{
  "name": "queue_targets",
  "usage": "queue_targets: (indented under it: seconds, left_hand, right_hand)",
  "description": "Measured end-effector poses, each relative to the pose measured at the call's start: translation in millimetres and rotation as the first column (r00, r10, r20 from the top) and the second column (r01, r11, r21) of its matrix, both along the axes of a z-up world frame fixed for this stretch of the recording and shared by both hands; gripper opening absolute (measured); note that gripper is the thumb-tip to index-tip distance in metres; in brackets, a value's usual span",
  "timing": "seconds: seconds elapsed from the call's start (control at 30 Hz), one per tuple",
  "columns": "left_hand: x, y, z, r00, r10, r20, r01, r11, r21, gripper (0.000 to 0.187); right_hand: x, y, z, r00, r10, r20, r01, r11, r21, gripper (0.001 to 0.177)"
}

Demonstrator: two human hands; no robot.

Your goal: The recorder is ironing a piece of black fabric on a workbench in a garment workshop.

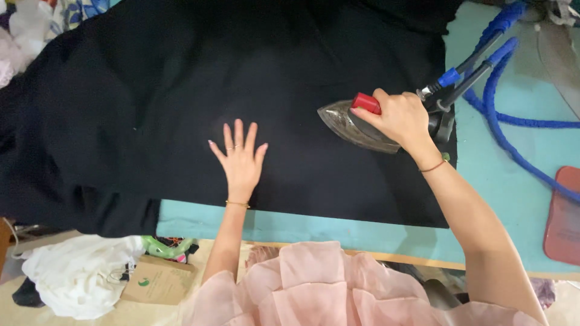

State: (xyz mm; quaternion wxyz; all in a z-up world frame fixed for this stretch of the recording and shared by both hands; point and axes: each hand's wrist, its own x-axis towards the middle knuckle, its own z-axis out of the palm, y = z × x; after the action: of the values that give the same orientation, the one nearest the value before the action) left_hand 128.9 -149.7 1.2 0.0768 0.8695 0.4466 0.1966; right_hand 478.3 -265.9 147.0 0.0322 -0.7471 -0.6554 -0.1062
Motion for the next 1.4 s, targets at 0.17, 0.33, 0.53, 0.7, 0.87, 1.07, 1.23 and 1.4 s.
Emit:
queue_targets:
  seconds: [0.17, 0.33, 0.53, 0.7, 0.87, 1.07, 1.23, 1.4]
  left_hand:
    - [-41.6, 7.2, -10.5, 0.985, 0.165, -0.049, -0.164, 0.986, 0.007, 0.061]
    - [-78.4, 8.3, -6.1, 0.964, 0.265, -0.025, -0.266, 0.960, -0.088, 0.062]
    - [-82.0, 7.0, -7.6, 0.949, 0.311, -0.053, -0.312, 0.950, -0.020, 0.061]
    - [-83.0, 2.9, -14.2, 0.930, 0.366, 0.046, -0.363, 0.930, -0.055, 0.060]
    - [-78.9, 3.5, -6.2, 0.897, 0.435, 0.071, -0.433, 0.900, -0.047, 0.054]
    - [-79.1, 9.3, -6.9, 0.888, 0.447, 0.106, -0.443, 0.894, -0.063, 0.046]
    - [-85.9, 23.5, -2.6, 0.941, 0.316, 0.117, -0.317, 0.948, -0.012, 0.042]
    - [-77.9, 43.3, -0.7, 0.988, 0.007, 0.157, -0.013, 0.999, 0.036, 0.042]
  right_hand:
    - [-13.9, 3.4, 5.3, 0.999, 0.047, 0.022, -0.047, 0.999, 0.001, 0.062]
    - [-59.6, -18.0, 21.4, 0.911, 0.387, 0.145, -0.380, 0.922, -0.075, 0.035]
    - [-126.2, -15.8, 14.9, 0.936, 0.331, -0.122, -0.339, 0.940, -0.043, 0.055]
    - [-152.2, 40.9, 2.3, 0.945, 0.295, -0.142, -0.292, 0.955, 0.041, 0.058]
    - [-151.1, 107.5, -18.7, 0.956, 0.260, -0.135, -0.248, 0.964, 0.101, 0.060]
    - [-155.8, 105.6, -16.2, 0.965, 0.187, -0.184, -0.168, 0.979, 0.116, 0.062]
    - [-160.8, 79.0, -12.0, 0.975, 0.133, -0.179, -0.121, 0.990, 0.077, 0.062]
    - [-167.0, 59.9, 0.6, 0.990, 0.111, -0.084, -0.109, 0.993, 0.036, 0.061]
